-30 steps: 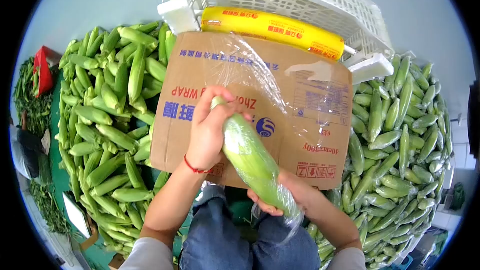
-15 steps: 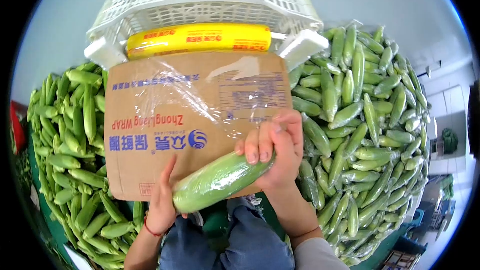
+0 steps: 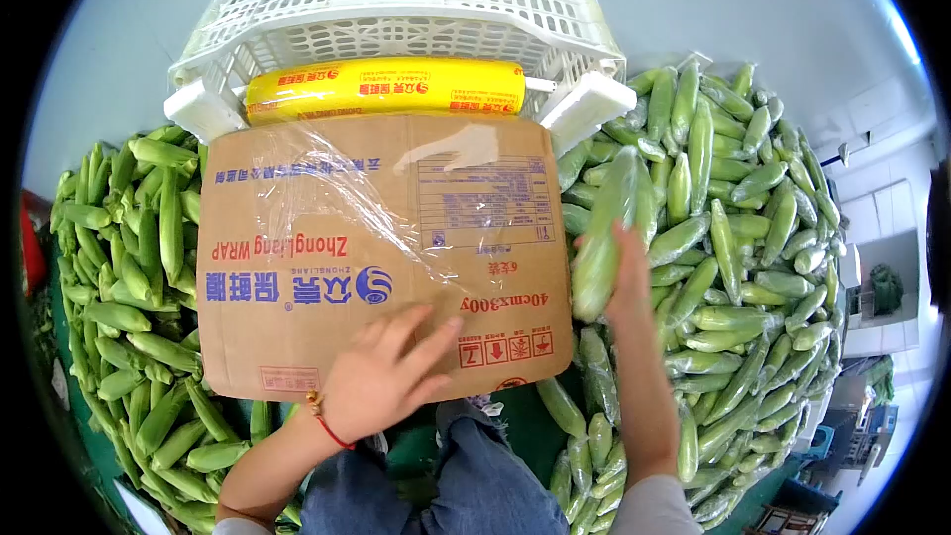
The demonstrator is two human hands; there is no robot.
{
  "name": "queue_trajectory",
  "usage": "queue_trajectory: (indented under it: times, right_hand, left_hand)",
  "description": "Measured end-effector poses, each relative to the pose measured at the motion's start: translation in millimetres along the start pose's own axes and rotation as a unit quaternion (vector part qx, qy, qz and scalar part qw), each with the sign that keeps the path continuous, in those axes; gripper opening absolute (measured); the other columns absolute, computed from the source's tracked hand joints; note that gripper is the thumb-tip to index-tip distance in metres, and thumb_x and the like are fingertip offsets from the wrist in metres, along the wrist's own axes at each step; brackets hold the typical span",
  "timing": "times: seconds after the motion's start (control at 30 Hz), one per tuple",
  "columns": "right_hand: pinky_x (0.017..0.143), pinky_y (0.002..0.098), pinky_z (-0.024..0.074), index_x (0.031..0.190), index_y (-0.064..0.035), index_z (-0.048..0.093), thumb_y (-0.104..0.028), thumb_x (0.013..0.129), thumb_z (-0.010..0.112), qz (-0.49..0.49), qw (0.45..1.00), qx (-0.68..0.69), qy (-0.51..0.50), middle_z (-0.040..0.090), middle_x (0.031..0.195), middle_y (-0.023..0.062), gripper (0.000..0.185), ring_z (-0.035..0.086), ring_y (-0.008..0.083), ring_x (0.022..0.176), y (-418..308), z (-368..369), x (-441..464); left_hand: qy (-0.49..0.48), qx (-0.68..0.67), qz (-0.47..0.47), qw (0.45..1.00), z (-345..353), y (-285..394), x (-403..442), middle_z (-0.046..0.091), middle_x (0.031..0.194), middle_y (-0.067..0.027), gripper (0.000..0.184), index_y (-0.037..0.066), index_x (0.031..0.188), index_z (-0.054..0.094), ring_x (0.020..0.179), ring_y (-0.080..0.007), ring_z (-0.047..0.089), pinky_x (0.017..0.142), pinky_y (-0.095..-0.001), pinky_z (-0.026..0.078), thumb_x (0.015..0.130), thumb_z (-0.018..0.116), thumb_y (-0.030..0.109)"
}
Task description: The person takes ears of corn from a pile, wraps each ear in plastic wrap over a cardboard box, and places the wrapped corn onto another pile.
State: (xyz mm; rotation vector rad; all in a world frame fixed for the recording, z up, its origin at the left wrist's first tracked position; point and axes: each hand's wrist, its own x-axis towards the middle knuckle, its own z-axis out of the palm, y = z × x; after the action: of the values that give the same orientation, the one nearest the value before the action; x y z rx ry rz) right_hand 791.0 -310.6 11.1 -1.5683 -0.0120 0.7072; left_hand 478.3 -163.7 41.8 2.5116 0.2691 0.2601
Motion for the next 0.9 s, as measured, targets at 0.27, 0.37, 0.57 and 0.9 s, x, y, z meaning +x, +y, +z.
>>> queue_trajectory:
  times: [0.27, 0.37, 0.57, 0.9]
  right_hand:
    - [0.101, 0.0424, 0.0422, 0.125, -0.0064, 0.06, -0.017, 0.085, 0.071, -0.383, 0.808, -0.423, -0.146, 0.057, 0.133, 0.0139, 0.044, 0.051, 0.0289, 0.125, 12, 51, -28]
    - [0.099, 0.0419, 0.0422, 0.109, -0.0071, 0.067, -0.014, 0.079, 0.076, -0.51, 0.673, -0.497, -0.197, 0.063, 0.123, 0.0116, 0.032, 0.053, 0.0306, 0.122, 34, 91, -38]
    - [0.085, 0.0387, 0.0431, 0.085, -0.0072, 0.069, -0.004, 0.081, 0.069, -0.389, 0.789, -0.463, -0.113, 0.064, 0.084, 0.0076, 0.005, 0.057, 0.0289, 0.088, 38, 64, -57]
    - [0.065, 0.0256, 0.0462, 0.089, 0.0003, 0.054, -0.002, 0.093, 0.054, -0.26, 0.802, -0.48, -0.243, 0.059, 0.074, 0.0068, 0.005, 0.057, 0.0129, 0.068, 67, -7, -106]
  left_hand:
    - [0.216, 0.128, -0.204, 0.946, -33, -100, -55, 0.043, 0.143, -0.0201, 0.057, 0.009, 0.132, 0.056, 0.118, -0.0356, 0.053, 0.099, -0.0445, 0.043, 0.078, 0.074, 0.014]
    - [0.216, 0.121, -0.219, 0.944, -62, -134, -30, 0.048, 0.139, -0.0183, 0.038, 0.006, 0.115, 0.066, 0.116, -0.0341, 0.055, 0.097, -0.0405, 0.045, 0.078, 0.072, 0.01]
    - [0.2, 0.185, -0.004, 0.962, -69, -162, -60, 0.053, 0.072, -0.0086, 0.016, 0.008, 0.085, 0.05, 0.067, -0.0291, 0.058, 0.059, -0.0381, 0.048, 0.073, 0.061, 0.007]
    - [0.307, 0.056, -0.23, 0.922, 26, -91, -258, 0.059, 0.097, -0.0164, 0.026, 0.002, 0.102, 0.054, 0.089, -0.0332, 0.061, 0.08, -0.0371, 0.051, 0.079, 0.065, -0.002]
